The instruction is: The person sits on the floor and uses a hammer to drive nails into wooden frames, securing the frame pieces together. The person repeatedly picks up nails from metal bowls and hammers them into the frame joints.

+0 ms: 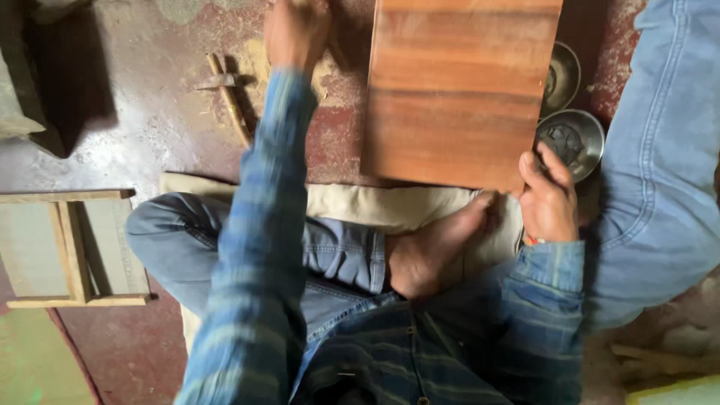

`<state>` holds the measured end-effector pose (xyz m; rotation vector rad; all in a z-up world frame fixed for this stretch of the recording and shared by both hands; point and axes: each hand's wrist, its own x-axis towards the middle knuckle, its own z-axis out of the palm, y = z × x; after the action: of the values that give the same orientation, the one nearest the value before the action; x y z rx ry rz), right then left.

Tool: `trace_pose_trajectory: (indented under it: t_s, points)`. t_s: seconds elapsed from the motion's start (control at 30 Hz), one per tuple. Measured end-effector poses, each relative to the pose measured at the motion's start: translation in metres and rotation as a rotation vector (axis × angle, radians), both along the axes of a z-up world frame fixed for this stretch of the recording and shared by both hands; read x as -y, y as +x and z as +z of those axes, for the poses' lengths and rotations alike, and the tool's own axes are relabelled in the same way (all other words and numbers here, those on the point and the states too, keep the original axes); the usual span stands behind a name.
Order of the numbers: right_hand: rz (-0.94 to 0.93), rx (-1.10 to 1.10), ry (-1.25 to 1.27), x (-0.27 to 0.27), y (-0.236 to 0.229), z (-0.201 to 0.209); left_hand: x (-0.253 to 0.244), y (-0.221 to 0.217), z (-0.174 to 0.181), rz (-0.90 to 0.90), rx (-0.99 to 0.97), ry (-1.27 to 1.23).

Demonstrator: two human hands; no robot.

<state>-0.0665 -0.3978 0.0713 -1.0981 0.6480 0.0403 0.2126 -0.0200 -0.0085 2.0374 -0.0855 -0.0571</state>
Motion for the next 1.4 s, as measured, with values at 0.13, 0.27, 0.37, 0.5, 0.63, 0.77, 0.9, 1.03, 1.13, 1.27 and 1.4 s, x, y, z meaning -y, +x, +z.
trace_pose_trajectory:
  t_s: [0.13,0.27,0.37,0.5,0.63,0.77,0.9,1.03,1.13,1.27,1.4]
  points:
    - [0.097,0.152,0.082,-0.013,0.019,-0.002,0.041,-0.152,-0.028,0.476,0.002,0.166]
    - [0.105,0.062,-0.054,-0.009,0.059,0.002,0.083,-0.215,-0.03,0.819,-0.345,-0.231]
    - [0.287,0.162,-0.141,0.006,0.086,0.019,0.095,-0.208,-0.012,0.881,-0.405,-0.229]
    - [0.255,0.23,-0.143,0.004,0.099,0.036,0.116,-0.219,0.001,0.779,-0.299,-0.199]
    - [0.257,0.255,-0.042,-0.002,0.122,0.035,0.185,-0.21,-0.012,0.852,-0.454,-0.222]
    - [0.241,0.261,-0.049,-0.017,0.131,0.02,0.212,-0.167,-0.032,0.965,-0.61,-0.17]
    - [0.236,0.194,0.005,-0.034,0.13,0.003,0.188,-0.152,-0.046,0.889,-0.508,-0.179]
    - [0.253,0.115,0.032,-0.053,0.139,-0.022,0.103,-0.179,-0.03,0.853,-0.352,-0.218]
    - [0.284,0.121,0.087,-0.052,0.133,-0.046,0.039,-0.19,-0.01,0.885,-0.317,-0.869]
    - [0.387,0.076,0.028,-0.06,0.158,-0.053,-0.002,-0.146,0.012,0.521,-0.378,-0.699]
    - [0.532,0.035,-0.258,-0.056,0.178,-0.048,-0.003,-0.126,0.009,0.439,-0.264,-0.533]
